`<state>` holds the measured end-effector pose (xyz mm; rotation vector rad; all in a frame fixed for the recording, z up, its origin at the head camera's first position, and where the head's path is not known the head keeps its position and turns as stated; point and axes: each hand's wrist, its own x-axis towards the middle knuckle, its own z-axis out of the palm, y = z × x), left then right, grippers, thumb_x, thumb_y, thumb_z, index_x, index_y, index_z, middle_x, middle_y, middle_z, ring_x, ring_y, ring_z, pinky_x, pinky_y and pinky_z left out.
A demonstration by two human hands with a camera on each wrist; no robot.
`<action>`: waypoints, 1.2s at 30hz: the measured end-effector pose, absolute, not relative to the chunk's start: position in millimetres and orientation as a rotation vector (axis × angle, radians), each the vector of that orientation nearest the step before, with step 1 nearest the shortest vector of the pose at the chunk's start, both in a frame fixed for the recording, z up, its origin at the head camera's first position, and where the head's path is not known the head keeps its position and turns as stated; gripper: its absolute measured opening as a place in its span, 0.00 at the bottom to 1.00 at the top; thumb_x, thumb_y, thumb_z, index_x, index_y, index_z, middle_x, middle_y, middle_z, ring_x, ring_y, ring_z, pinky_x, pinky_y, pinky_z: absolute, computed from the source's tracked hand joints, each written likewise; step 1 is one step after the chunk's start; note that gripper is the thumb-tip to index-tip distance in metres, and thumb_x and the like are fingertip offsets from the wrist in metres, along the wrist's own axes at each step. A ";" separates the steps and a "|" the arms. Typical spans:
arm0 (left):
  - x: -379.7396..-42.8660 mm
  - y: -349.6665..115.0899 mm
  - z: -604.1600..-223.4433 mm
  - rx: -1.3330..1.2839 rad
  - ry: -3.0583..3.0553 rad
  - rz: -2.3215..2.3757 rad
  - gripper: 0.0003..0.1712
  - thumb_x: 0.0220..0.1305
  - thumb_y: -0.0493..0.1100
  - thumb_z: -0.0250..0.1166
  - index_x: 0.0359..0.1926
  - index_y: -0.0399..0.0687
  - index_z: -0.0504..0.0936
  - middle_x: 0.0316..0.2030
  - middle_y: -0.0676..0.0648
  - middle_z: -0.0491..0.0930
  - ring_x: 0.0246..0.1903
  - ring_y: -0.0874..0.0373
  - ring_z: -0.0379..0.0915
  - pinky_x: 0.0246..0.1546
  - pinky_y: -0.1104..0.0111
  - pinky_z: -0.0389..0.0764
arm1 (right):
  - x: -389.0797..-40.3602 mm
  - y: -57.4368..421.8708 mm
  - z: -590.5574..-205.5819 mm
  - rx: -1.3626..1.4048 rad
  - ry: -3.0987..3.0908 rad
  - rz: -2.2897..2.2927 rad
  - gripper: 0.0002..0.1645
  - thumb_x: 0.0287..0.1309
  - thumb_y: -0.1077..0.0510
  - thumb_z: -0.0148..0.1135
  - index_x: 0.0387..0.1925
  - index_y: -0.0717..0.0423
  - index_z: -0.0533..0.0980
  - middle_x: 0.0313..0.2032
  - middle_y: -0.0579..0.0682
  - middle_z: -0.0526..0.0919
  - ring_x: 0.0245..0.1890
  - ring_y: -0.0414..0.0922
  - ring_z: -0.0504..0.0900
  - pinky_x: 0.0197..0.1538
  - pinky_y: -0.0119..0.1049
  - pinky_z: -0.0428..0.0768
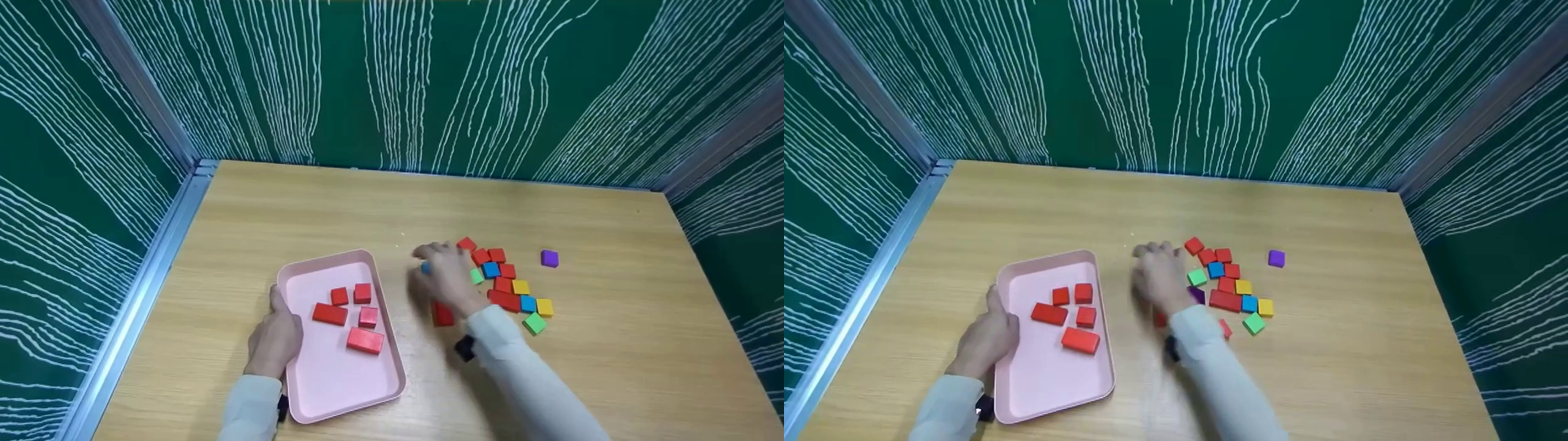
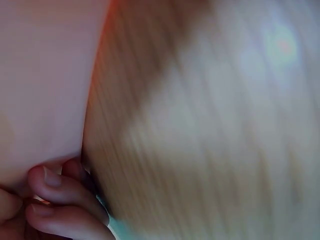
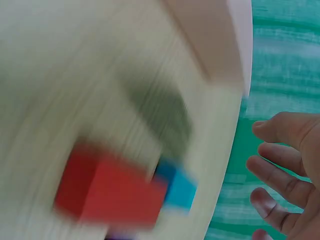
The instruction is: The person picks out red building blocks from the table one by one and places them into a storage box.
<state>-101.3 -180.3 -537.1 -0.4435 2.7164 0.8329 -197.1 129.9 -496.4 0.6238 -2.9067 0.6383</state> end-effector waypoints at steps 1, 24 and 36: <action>-101.0 -180.8 -537.0 -0.449 2.711 0.837 0.41 0.74 0.41 0.44 0.76 0.35 0.31 0.20 0.42 0.74 0.18 0.51 0.76 0.19 0.59 0.75 | -198.6 140.7 -498.1 0.586 -2.909 0.649 0.16 0.59 0.58 0.71 0.49 0.56 0.83 0.48 0.54 0.85 0.49 0.59 0.77 0.50 0.59 0.66; -99.3 -183.7 -537.3 -0.466 2.692 0.842 0.41 0.75 0.41 0.43 0.77 0.36 0.30 0.21 0.41 0.75 0.17 0.51 0.75 0.18 0.60 0.74 | -201.5 281.9 -511.7 0.171 -3.080 0.608 0.19 0.62 0.59 0.67 0.53 0.62 0.79 0.50 0.63 0.81 0.52 0.63 0.73 0.52 0.68 0.58; -102.3 -181.5 -539.3 -0.457 2.724 0.819 0.40 0.74 0.41 0.45 0.77 0.36 0.33 0.22 0.41 0.75 0.19 0.50 0.76 0.20 0.59 0.74 | -204.0 287.1 -516.2 0.176 -3.197 0.587 0.22 0.61 0.61 0.64 0.57 0.62 0.77 0.51 0.65 0.80 0.51 0.63 0.73 0.52 0.72 0.57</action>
